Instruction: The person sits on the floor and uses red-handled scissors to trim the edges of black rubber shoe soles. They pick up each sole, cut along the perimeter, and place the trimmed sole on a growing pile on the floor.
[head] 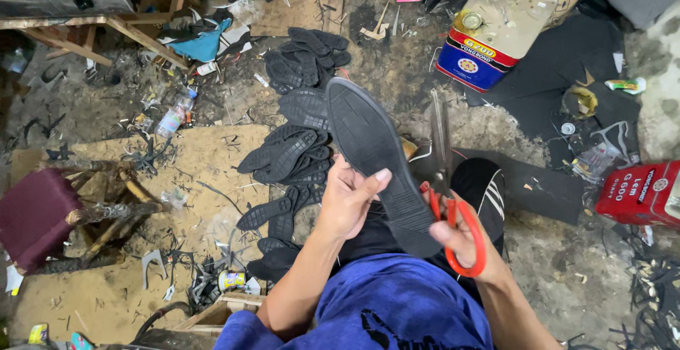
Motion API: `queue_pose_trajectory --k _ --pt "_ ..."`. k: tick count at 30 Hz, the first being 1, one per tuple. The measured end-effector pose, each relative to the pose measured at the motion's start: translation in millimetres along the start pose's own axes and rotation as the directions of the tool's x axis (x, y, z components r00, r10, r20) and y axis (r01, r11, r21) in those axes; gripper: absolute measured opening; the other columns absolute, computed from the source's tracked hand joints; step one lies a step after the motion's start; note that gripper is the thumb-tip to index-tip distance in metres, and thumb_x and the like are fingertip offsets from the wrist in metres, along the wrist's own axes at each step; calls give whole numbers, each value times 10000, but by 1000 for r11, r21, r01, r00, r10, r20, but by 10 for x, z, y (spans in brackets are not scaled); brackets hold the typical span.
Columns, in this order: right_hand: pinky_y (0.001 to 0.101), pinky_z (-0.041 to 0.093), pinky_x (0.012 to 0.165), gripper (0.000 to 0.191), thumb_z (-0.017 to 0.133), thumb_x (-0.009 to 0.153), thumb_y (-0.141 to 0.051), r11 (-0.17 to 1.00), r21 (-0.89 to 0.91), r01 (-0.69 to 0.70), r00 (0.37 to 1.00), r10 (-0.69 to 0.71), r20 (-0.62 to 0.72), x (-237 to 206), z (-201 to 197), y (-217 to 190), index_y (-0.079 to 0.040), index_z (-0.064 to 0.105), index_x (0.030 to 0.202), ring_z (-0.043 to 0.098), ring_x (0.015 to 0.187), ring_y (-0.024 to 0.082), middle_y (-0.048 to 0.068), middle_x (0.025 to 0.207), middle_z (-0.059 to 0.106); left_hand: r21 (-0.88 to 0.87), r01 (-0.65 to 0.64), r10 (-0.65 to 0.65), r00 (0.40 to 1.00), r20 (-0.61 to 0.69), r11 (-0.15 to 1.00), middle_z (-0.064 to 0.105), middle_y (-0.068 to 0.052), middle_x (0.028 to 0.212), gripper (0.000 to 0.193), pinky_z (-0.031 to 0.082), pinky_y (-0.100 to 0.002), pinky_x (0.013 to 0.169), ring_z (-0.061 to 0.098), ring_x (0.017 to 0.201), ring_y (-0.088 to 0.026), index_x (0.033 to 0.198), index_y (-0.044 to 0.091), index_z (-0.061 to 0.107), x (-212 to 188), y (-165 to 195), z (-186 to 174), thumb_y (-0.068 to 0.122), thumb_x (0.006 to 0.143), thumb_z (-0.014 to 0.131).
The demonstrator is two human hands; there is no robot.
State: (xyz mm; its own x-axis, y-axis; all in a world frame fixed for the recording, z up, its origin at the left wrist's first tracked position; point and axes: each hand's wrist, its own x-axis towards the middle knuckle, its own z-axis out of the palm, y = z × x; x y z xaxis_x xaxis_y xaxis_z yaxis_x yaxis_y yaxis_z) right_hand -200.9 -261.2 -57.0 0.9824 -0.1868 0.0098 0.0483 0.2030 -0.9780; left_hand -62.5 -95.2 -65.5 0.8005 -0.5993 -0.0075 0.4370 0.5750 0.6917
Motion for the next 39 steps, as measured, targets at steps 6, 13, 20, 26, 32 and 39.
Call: queue_pose_trajectory --k 6,13,20,26,32,39 --pt "314 472 798 511 769 809 -206 926 -374 -50 998 57 8 -146 -88 -10 8 608 1244 576 914 143 47 1000 642 65 -63 65 997 -30 996 703 -137 1251 398 561 -341 1016 688 1130 -195 1381 -83 553 51 313 69 -72 997 656" --pt "446 498 671 588 858 732 -436 464 -857 -223 968 210 -138 -5 -31 -252 -85 621 1139 662 720 326 135 746 668 120 -196 200 980 -16 973 694 -115 1240 471 553 -326 1017 679 1129 -176 1372 -44 520 -2 384 42 -117 945 704" --pt "452 521 668 724 868 597 -478 506 -863 5 996 -77 -39 80 253 -433 -61 613 1130 678 779 363 139 883 702 203 -145 157 986 -47 968 700 -99 1200 477 557 -300 968 680 1081 -160 1338 -35 542 -147 436 -63 -100 900 718" --pt "452 497 611 729 871 603 -473 498 -867 -12 996 -72 -55 71 280 -503 -81 624 1166 665 680 350 113 719 664 328 -73 64 997 38 942 721 -116 1145 412 573 -283 912 693 1014 -144 1297 -60 592 -227 394 -138 -95 916 744" --pt "452 469 556 653 880 576 -492 458 -889 -15 996 -70 -53 20 180 -512 -92 666 1045 634 585 336 112 603 602 378 -23 17 1000 18 925 717 -89 1191 513 572 -254 887 684 1040 -117 1362 -53 563 -176 423 -79 -58 882 744" --pt "409 482 549 565 849 648 -443 580 -797 -167 985 61 -162 -17 35 -467 -67 639 1015 621 540 319 110 617 614 326 -18 -12 996 91 945 705 -93 1211 476 570 -274 964 681 1093 -129 1375 -71 551 -180 460 -20 -43 936 731"
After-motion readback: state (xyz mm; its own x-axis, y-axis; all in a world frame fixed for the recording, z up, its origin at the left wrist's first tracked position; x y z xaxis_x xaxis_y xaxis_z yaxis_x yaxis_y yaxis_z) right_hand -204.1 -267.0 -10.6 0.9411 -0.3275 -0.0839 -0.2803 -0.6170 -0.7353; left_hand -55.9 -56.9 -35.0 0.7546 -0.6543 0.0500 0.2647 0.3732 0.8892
